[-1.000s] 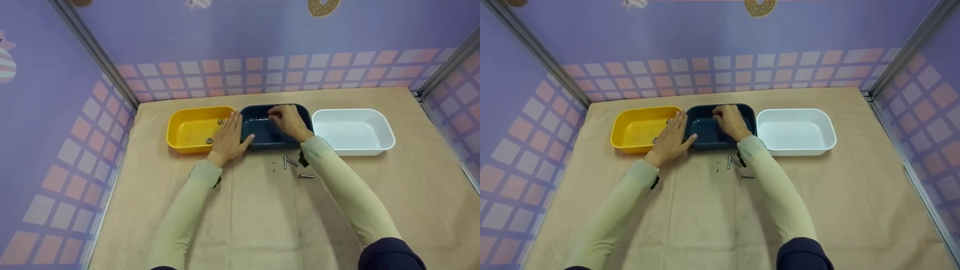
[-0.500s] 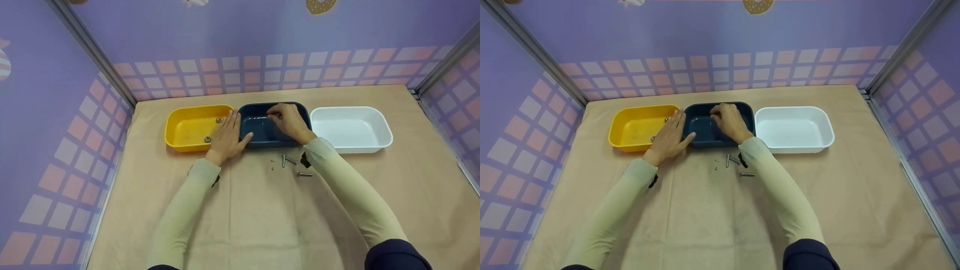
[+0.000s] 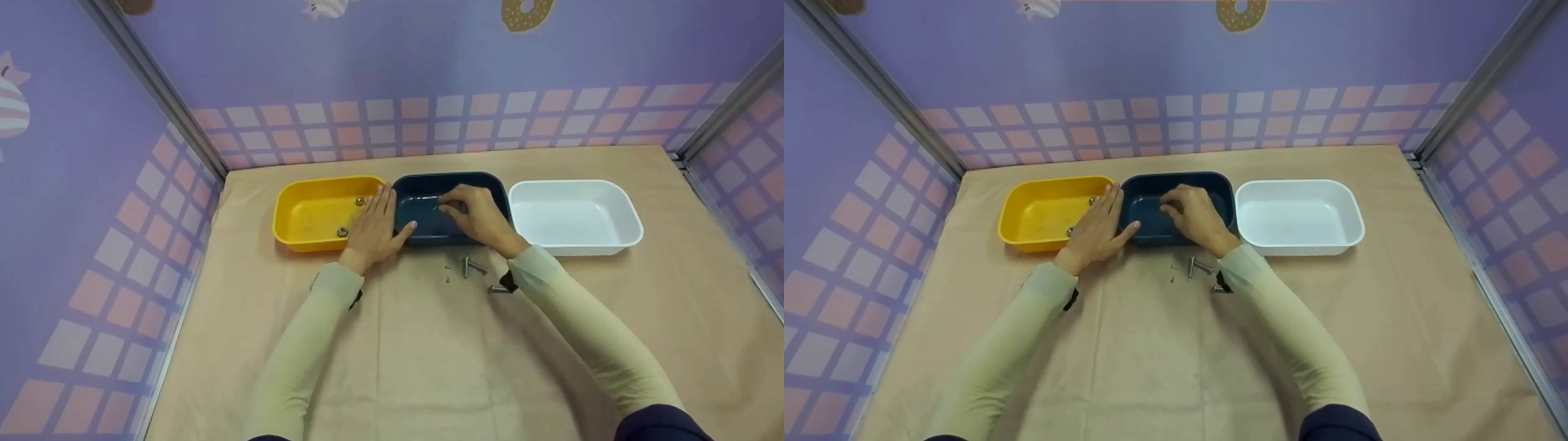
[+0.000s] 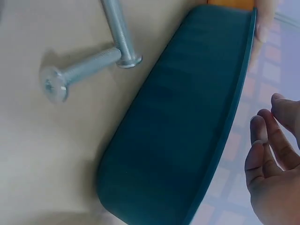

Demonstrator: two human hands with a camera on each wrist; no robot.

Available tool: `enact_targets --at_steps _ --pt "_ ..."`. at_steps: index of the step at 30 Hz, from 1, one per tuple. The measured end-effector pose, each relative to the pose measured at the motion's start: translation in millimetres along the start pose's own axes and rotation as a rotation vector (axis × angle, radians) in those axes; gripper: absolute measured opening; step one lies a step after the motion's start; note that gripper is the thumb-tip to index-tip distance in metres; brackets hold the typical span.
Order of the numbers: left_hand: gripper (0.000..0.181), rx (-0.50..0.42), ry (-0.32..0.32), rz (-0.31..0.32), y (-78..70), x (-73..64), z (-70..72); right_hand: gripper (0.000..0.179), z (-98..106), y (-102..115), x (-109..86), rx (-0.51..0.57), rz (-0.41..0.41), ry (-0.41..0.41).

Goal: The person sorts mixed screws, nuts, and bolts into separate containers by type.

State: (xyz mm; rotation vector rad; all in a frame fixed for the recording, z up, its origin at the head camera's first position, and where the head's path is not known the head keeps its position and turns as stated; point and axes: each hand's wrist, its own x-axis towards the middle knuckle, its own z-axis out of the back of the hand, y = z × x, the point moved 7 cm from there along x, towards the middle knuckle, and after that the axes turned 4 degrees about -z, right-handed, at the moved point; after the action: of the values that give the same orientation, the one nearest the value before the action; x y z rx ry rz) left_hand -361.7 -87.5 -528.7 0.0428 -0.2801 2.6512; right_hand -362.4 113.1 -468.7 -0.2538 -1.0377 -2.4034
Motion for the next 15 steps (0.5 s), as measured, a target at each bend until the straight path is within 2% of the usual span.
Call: enact_targets --at_steps 7,15 --pt "0.093 0.001 -0.018 -0.006 -1.4 -0.2 1.5 0.014 -0.8 10.8 -19.5 0.015 0.054 0.001" --pt "0.092 -0.009 -0.034 -0.001 -0.5 -1.3 0.4 0.016 -2.7 19.9 -39.4 0.037 0.075 0.020"
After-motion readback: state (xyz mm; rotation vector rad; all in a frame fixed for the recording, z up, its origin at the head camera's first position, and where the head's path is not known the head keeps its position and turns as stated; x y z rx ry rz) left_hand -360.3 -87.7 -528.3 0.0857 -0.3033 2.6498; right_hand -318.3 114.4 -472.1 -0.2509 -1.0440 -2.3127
